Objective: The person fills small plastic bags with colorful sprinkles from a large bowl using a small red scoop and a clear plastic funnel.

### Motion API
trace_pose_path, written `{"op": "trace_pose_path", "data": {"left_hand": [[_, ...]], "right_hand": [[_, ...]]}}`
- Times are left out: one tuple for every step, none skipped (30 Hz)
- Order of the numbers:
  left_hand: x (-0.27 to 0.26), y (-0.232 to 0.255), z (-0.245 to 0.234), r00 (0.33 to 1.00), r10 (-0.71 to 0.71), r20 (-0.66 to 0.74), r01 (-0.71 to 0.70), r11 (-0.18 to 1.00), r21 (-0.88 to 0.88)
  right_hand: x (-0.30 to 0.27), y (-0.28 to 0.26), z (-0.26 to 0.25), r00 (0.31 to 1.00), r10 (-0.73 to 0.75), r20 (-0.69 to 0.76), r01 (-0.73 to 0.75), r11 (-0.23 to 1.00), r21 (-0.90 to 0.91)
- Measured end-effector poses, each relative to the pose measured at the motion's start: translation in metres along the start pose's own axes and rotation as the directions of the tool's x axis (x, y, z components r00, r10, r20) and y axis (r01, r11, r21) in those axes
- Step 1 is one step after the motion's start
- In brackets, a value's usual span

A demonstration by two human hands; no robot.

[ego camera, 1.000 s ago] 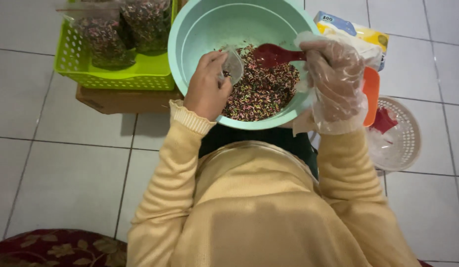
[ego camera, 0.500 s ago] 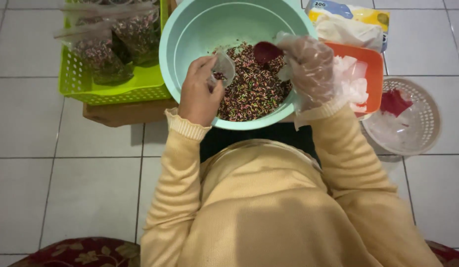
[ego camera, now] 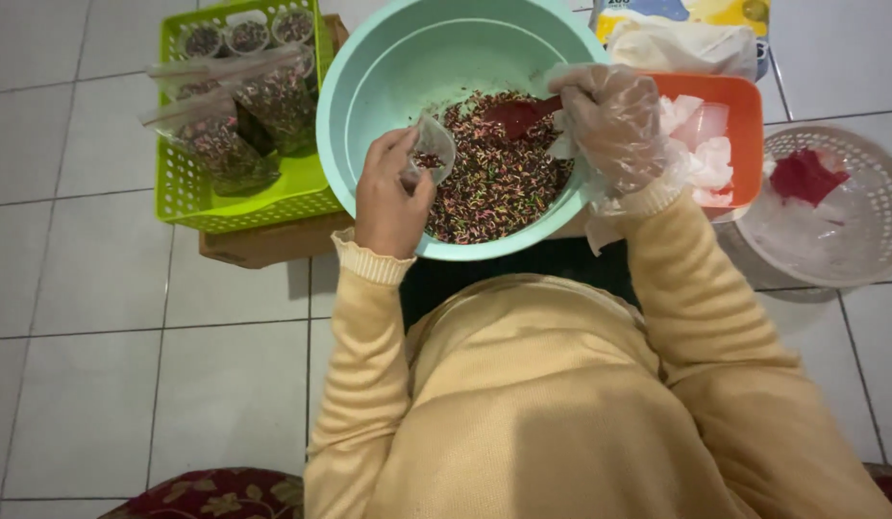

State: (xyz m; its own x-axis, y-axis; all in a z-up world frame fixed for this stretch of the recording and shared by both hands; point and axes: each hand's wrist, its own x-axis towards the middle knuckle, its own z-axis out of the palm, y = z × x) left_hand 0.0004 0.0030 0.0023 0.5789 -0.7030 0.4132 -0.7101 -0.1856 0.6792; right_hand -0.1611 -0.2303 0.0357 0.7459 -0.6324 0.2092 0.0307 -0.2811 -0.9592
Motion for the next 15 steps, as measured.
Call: {"op": "trace_pose_path", "data": {"left_hand": [[0.001,0.001,-0.001,1.000,0.004,0.000,-0.004,1.000,0.005],[0.000,0.001,-0.001,1.000,0.001,0.000,-0.001,1.000,0.003],[0.000,0.002,-0.001,1.000,-0.002,0.000,0.002,1.000,0.002],[0.000,0.001,-0.001,1.000,-0.002,0.002,0.002,1.000,0.005],[0.000,0.000,-0.001,1.000,-0.007,0.007,0.007,1.000,0.003],[0.000,0.000,-0.001,1.000,-0.011,0.011,0.011,1.000,0.001],[0.000,0.001,-0.001,1.000,-0.009,0.013,0.009,1.000,0.003],[0.000,0.002,-0.002,1.000,0.006,0.003,-0.006,1.000,0.001],[0.001,0.003,-0.002,1.000,0.022,-0.007,-0.022,1.000,-0.001],[0.001,0.004,-0.002,1.000,0.023,-0.006,-0.023,1.000,0.000],[0.001,0.005,-0.003,1.000,0.002,-0.002,-0.002,1.000,-0.001],[0.000,0.005,-0.003,1.000,-0.023,-0.001,0.023,1.000,-0.003],[0.000,0.005,-0.003,1.000,-0.025,-0.002,0.025,1.000,-0.003],[0.000,0.004,-0.002,1.000,-0.031,0.001,0.031,0.999,-0.016],[-0.001,0.003,-0.002,0.999,-0.038,0.004,0.038,0.999,-0.029]], "right_hand": [[0.002,0.000,-0.003,1.000,-0.003,-0.002,0.003,1.000,0.004],[0.004,0.000,-0.007,0.968,-0.240,0.067,0.238,0.971,0.035],[0.006,0.001,-0.010,0.877,-0.463,0.126,0.456,0.886,0.081],[0.005,-0.007,-0.006,0.878,-0.463,0.124,0.455,0.886,0.084],[0.004,-0.014,-0.001,0.798,-0.595,0.097,0.594,0.803,0.045],[0.003,-0.022,0.002,0.696,-0.714,0.078,0.716,0.698,0.001],[0.003,-0.024,0.008,0.697,-0.714,0.075,0.715,0.699,0.001],[0.002,-0.027,0.013,0.680,-0.711,0.179,0.652,0.698,0.297],[0.001,-0.029,0.019,0.632,-0.726,0.272,0.509,0.653,0.561],[0.024,0.013,0.013,0.632,-0.726,0.271,0.510,0.652,0.561],[0.047,0.056,0.007,0.364,-0.775,0.517,0.281,0.621,0.732],[0.070,0.098,0.002,0.010,-0.778,0.628,-0.007,0.628,0.778],[0.067,0.074,0.001,0.008,-0.778,0.628,-0.009,0.628,0.778],[0.070,0.047,0.002,0.201,-0.731,0.652,0.259,0.681,0.685],[0.073,0.017,0.002,0.389,-0.693,0.607,0.484,0.714,0.505]]}}
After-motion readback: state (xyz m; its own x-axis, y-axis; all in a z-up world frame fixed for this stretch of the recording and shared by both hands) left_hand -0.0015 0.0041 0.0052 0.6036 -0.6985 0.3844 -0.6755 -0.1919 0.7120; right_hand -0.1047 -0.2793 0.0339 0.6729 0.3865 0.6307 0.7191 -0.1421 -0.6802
